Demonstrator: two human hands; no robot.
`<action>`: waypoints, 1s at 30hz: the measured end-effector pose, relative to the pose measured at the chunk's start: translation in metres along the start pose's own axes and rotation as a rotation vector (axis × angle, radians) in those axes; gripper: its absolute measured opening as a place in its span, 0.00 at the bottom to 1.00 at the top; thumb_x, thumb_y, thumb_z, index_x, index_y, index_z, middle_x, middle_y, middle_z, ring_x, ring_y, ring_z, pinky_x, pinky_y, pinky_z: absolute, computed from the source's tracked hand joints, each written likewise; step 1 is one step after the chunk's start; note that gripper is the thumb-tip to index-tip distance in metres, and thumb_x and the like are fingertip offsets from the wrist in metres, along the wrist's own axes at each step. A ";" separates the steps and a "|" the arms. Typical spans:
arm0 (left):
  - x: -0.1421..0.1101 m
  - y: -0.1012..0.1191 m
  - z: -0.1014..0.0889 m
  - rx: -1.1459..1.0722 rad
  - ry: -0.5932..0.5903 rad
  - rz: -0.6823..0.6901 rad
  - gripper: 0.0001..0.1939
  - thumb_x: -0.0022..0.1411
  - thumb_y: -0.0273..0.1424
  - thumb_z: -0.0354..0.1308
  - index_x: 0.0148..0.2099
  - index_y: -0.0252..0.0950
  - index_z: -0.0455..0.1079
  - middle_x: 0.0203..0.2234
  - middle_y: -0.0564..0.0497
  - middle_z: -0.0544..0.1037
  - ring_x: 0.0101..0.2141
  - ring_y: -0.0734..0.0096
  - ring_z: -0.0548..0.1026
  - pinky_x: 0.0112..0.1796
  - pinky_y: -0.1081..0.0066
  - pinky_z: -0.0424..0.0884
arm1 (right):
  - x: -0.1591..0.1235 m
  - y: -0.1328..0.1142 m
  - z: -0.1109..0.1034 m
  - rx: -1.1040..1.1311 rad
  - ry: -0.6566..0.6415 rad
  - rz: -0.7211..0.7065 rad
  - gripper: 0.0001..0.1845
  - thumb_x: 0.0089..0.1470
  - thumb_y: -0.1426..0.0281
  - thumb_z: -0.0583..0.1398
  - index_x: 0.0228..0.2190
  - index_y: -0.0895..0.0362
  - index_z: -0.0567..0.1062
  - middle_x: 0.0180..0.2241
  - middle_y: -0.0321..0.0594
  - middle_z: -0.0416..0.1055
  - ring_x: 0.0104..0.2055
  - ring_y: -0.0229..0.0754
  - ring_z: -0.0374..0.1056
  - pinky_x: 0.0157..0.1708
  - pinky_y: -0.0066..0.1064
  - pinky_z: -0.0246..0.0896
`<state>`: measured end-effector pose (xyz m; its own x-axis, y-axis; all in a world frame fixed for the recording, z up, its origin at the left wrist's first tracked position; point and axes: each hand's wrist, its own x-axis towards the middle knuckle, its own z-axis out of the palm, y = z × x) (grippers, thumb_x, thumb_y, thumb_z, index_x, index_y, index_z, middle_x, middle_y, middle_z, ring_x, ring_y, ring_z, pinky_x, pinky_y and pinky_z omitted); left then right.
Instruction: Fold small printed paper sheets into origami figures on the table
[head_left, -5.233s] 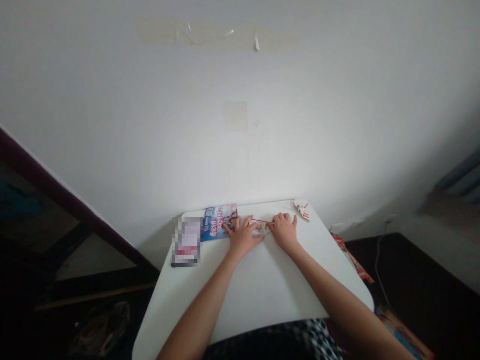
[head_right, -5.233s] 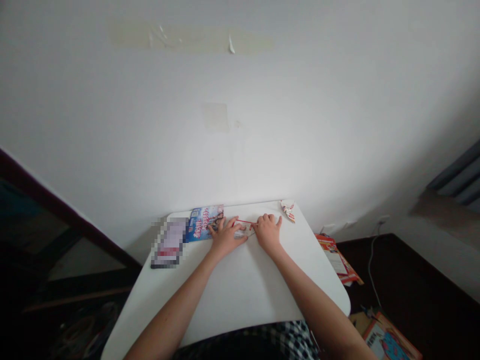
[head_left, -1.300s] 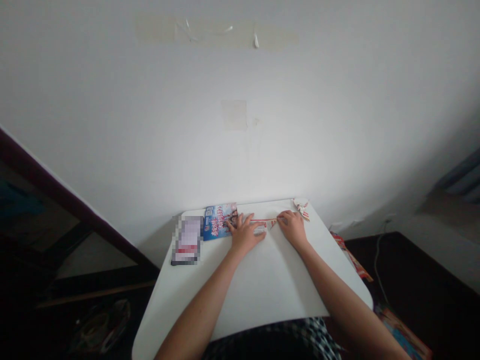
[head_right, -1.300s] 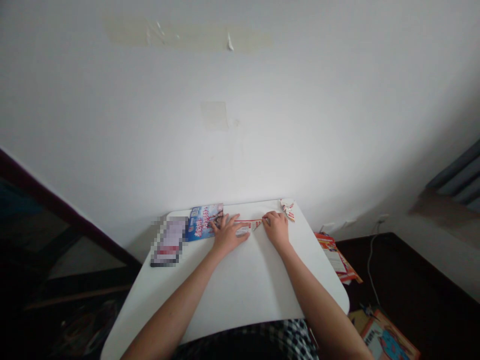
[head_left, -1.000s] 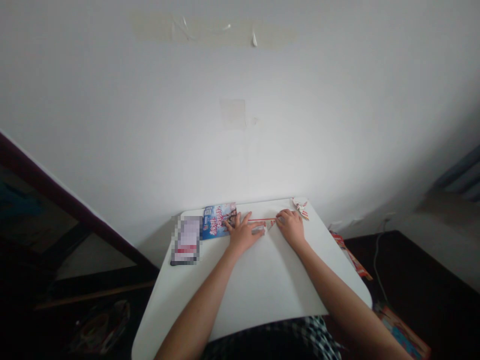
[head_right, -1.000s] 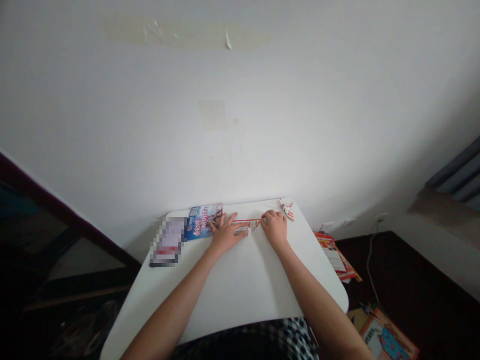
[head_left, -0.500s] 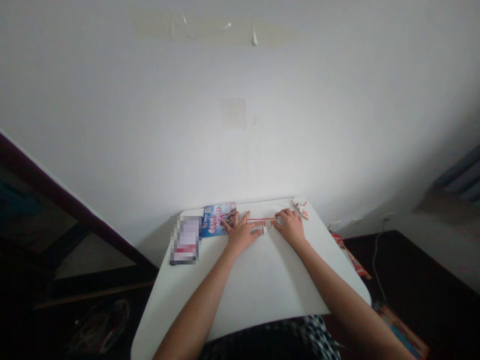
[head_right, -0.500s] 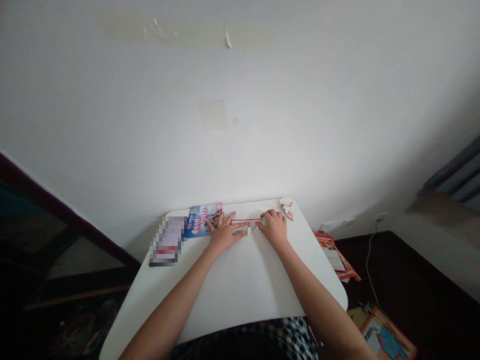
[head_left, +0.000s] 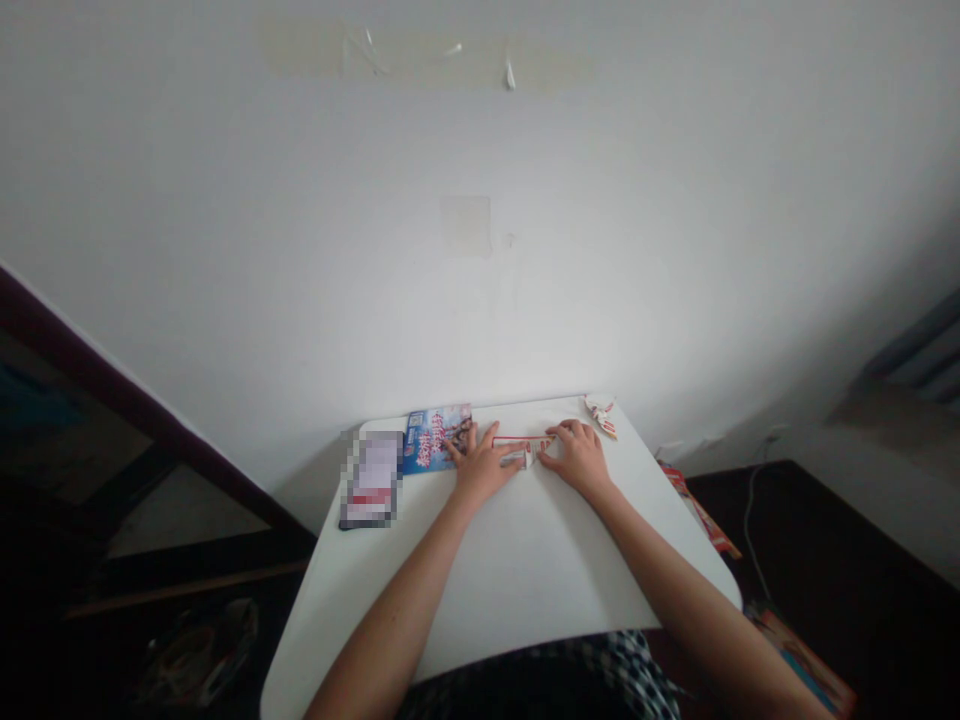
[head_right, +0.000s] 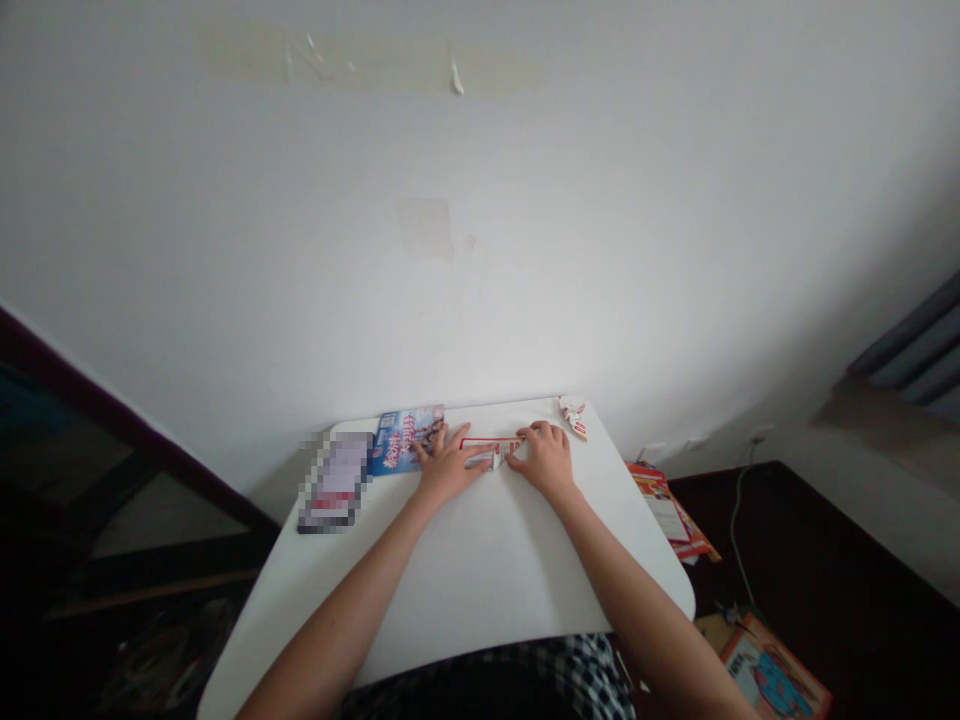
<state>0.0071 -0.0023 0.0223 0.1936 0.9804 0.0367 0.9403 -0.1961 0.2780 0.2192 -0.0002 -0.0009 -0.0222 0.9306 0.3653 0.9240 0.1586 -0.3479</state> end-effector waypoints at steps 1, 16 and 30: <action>0.000 0.000 0.000 0.003 0.000 -0.001 0.21 0.65 0.56 0.54 0.60 0.74 0.69 0.73 0.64 0.55 0.73 0.36 0.43 0.61 0.21 0.31 | -0.001 0.000 0.000 -0.003 -0.002 -0.003 0.24 0.53 0.55 0.67 0.50 0.49 0.78 0.55 0.44 0.70 0.56 0.53 0.63 0.59 0.44 0.55; 0.000 0.000 0.002 0.008 0.013 0.003 0.21 0.65 0.56 0.54 0.60 0.75 0.68 0.73 0.64 0.56 0.73 0.36 0.44 0.62 0.22 0.31 | -0.003 -0.007 0.002 -0.047 0.031 0.010 0.22 0.56 0.54 0.65 0.49 0.50 0.78 0.53 0.46 0.70 0.55 0.53 0.63 0.59 0.44 0.55; 0.002 -0.003 0.006 -0.008 0.034 0.002 0.20 0.65 0.56 0.55 0.59 0.75 0.69 0.73 0.64 0.56 0.73 0.36 0.43 0.62 0.22 0.29 | -0.007 -0.009 0.005 -0.095 -0.029 -0.019 0.38 0.49 0.44 0.67 0.54 0.53 0.74 0.58 0.52 0.67 0.61 0.59 0.59 0.64 0.53 0.47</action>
<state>0.0060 0.0003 0.0161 0.1855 0.9802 0.0695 0.9378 -0.1977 0.2852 0.2092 -0.0061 -0.0043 -0.0495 0.9370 0.3457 0.9554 0.1453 -0.2571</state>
